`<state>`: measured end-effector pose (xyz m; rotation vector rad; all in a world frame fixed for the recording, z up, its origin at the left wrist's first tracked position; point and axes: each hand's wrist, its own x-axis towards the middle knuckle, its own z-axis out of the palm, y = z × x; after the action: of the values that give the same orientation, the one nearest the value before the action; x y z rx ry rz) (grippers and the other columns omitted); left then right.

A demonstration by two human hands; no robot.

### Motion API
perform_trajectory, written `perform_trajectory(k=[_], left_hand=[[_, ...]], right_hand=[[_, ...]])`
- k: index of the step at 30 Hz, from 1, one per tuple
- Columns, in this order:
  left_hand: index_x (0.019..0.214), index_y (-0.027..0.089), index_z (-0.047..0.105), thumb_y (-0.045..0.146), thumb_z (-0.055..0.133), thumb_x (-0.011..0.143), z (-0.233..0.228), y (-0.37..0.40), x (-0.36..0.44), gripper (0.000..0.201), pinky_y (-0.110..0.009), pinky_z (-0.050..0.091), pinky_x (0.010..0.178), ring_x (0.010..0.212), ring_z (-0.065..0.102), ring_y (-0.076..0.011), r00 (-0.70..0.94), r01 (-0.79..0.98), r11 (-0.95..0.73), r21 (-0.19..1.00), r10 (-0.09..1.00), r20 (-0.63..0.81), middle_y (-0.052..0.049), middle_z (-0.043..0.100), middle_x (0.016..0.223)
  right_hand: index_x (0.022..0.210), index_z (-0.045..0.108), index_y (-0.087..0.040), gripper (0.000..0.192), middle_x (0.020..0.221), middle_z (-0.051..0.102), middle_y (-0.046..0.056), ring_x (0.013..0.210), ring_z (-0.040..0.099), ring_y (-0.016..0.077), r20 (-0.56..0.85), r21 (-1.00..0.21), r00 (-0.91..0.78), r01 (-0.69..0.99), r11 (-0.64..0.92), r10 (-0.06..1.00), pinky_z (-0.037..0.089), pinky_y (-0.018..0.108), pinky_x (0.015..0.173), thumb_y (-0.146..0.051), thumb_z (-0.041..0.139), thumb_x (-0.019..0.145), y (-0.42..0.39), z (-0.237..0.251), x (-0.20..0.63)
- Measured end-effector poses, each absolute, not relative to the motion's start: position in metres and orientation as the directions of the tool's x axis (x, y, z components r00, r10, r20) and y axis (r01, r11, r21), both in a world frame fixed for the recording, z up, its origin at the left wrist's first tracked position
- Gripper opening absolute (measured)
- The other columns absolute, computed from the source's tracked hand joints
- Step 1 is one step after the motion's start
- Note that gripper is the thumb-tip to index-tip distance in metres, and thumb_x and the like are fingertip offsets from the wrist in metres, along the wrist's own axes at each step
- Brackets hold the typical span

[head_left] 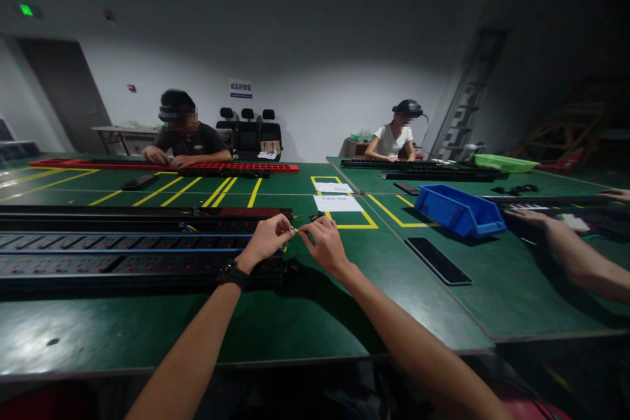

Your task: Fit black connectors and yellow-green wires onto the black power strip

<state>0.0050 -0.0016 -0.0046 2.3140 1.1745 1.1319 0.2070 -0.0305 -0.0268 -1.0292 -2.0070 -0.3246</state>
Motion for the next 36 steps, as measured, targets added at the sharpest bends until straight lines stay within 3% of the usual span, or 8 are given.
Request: perform_trajectory(k=[17,25,30,36], left_hand=[[0.084,0.02,0.065,0.034,0.068,0.086,-0.003,-0.004,0.006,0.014,-0.026,0.045,0.065,0.069,0.061,-0.0147,0.366,0.527,-0.618,0.584,0.785,0.5,-0.001,0.071,0.077],[0.109,0.021,0.062,0.026,0.07,0.081,-0.005,-0.006,0.006,0.03,-0.026,0.049,0.065,0.068,0.062,-0.0136,0.406,0.486,-0.638,0.598,0.77,0.492,0.0,0.074,0.085],[0.098,0.02,0.065,0.032,0.067,0.087,-0.001,-0.008,0.006,0.017,-0.027,0.049,0.067,0.07,0.064,-0.0146,0.391,0.513,-0.641,0.571,0.767,0.509,-0.002,0.074,0.086],[0.093,0.019,0.068,0.035,0.065,0.09,0.003,-0.01,0.007,0.016,-0.026,0.048,0.066,0.067,0.061,-0.0134,0.392,0.511,-0.656,0.556,0.753,0.528,-0.002,0.074,0.085]], right_hand=[[0.1,0.076,-0.023,0.013,0.091,0.076,0.005,0.094,0.058,0.0236,0.761,-0.094,-0.351,0.773,0.627,0.546,0.039,0.038,0.088,-0.026,0.062,0.1,-0.028,-0.028,0.21],[0.1,0.074,-0.023,0.016,0.09,0.075,0.006,0.093,0.057,0.0243,0.718,-0.096,-0.342,0.813,0.574,0.606,0.037,0.037,0.084,-0.02,0.059,0.1,-0.025,-0.03,0.212],[0.099,0.072,-0.022,0.022,0.088,0.074,0.006,0.089,0.057,0.0236,0.686,-0.194,-0.332,0.774,0.603,0.647,0.038,0.036,0.081,-0.014,0.051,0.101,-0.025,-0.029,0.212],[0.093,0.072,-0.022,0.025,0.085,0.072,0.006,0.086,0.058,0.0233,0.65,-0.417,-0.279,0.646,0.639,0.707,0.044,0.035,0.08,-0.014,0.049,0.098,-0.017,-0.034,0.21]])
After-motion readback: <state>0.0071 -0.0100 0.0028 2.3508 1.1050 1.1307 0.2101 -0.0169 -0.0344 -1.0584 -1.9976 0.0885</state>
